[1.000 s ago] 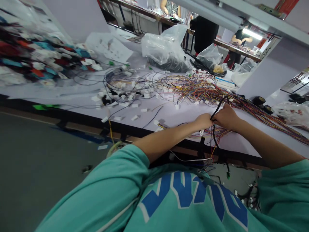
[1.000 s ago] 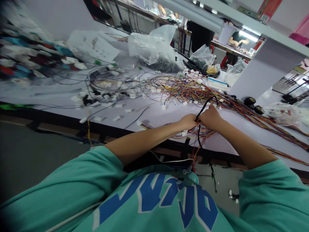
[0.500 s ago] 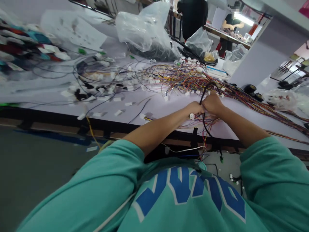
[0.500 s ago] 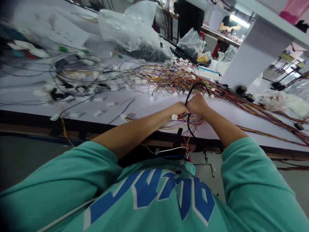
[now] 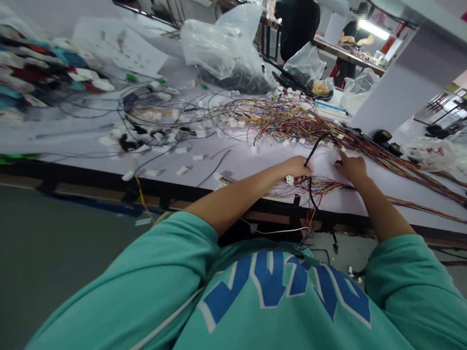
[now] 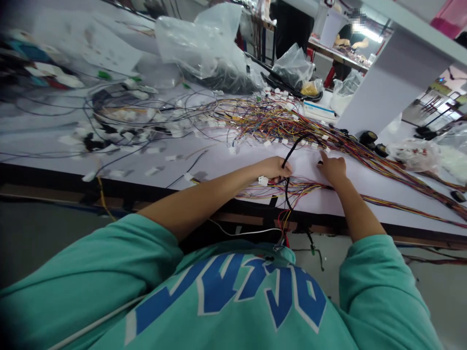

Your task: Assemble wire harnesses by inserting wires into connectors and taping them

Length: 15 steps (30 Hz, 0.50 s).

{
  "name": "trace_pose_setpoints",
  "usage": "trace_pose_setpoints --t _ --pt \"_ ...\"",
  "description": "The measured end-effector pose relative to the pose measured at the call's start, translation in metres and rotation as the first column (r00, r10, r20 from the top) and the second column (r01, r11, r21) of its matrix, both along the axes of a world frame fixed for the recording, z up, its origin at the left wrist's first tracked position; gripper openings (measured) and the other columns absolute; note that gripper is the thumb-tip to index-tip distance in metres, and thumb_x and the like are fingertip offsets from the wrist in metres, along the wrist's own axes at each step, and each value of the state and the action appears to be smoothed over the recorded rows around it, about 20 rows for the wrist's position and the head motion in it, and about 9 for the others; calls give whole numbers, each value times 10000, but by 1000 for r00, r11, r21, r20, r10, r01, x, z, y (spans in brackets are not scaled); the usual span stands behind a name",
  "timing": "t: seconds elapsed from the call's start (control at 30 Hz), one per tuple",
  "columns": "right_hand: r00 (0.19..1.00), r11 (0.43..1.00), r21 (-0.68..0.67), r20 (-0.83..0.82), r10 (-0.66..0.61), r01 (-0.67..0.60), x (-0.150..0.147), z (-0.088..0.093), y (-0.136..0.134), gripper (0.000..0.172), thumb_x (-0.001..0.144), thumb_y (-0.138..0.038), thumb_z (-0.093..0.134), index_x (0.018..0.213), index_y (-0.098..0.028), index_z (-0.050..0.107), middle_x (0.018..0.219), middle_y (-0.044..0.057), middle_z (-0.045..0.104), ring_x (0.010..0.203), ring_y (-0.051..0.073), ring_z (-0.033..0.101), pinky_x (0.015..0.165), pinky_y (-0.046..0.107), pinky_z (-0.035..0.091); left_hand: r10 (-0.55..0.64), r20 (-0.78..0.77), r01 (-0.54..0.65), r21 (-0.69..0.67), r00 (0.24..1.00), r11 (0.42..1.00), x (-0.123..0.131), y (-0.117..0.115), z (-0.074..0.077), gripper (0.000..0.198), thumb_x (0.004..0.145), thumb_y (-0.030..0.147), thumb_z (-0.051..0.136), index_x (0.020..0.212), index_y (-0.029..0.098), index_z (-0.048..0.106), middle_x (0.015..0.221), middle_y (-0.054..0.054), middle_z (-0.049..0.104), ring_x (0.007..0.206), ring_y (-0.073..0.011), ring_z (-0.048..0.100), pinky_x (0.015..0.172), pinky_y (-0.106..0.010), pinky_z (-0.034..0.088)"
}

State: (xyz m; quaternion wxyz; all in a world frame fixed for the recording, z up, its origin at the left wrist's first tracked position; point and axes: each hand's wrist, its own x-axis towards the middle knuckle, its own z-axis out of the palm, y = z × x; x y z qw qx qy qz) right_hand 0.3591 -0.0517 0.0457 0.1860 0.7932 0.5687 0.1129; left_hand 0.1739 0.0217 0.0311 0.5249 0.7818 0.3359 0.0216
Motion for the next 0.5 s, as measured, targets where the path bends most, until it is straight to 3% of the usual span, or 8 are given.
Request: trace_pose_setpoints --t 0.07,0.13,0.2,0.27,0.37,0.43,0.5 --pt "1000 999 40 -12 -1 1 4 -4 -6 523 844 -361 377 1304 -113 386 944 180 673 884 276 602 737 358 345 -52 6 52 -22 999 998 -3 3 2 126 752 179 541 684 117 627 389 44 473 350 -77 443 477 -206 393" --pt "998 990 129 -25 60 -56 4 -3 -12 490 842 -343 386 1265 -101 434 993 189 654 937 289 575 765 374 348 -90 -13 90 39 996 995 -4 6 4 280 740 240 578 484 136 532 339 36 437 332 -73 416 459 -208 368" --pt "974 960 218 -107 200 -173 -3 0 -22 409 839 -294 387 1176 -107 524 1004 174 646 956 273 560 791 372 356 -93 -54 100 164 994 981 -4 8 5 383 707 291 619 391 151 454 310 33 407 322 -70 392 441 -213 334" --pt "859 897 246 -280 428 -367 -18 2 -33 337 831 -225 377 1068 -134 598 971 137 651 925 222 565 798 339 377 -78 -82 96 252 994 963 -3 9 5 416 690 323 633 365 155 435 304 33 395 321 -67 373 436 -218 309" --pt "547 711 243 -495 676 -660 -46 1 -50 318 791 -141 397 988 -202 639 1006 83 628 944 173 546 819 313 391 -67 -59 76 158 996 985 -3 12 3 384 723 325 593 403 148 474 353 27 449 337 -60 381 447 -211 312" --pt "491 662 225 -512 705 -715 -61 -1 -58 311 775 -121 417 949 -227 652 1058 73 605 1001 191 518 844 348 386 -58 -27 58 13 998 998 -6 15 1 338 742 310 566 453 142 515 421 14 514 360 -60 409 456 -207 328" --pt "489 663 224 -519 701 -714 -69 -1 -59 273 781 -123 420 885 -213 656 1069 83 601 1020 208 507 852 377 387 -42 -6 42 -77 999 996 -12 18 1 283 742 290 555 502 140 554 488 0 558 385 -62 428 464 -209 339"
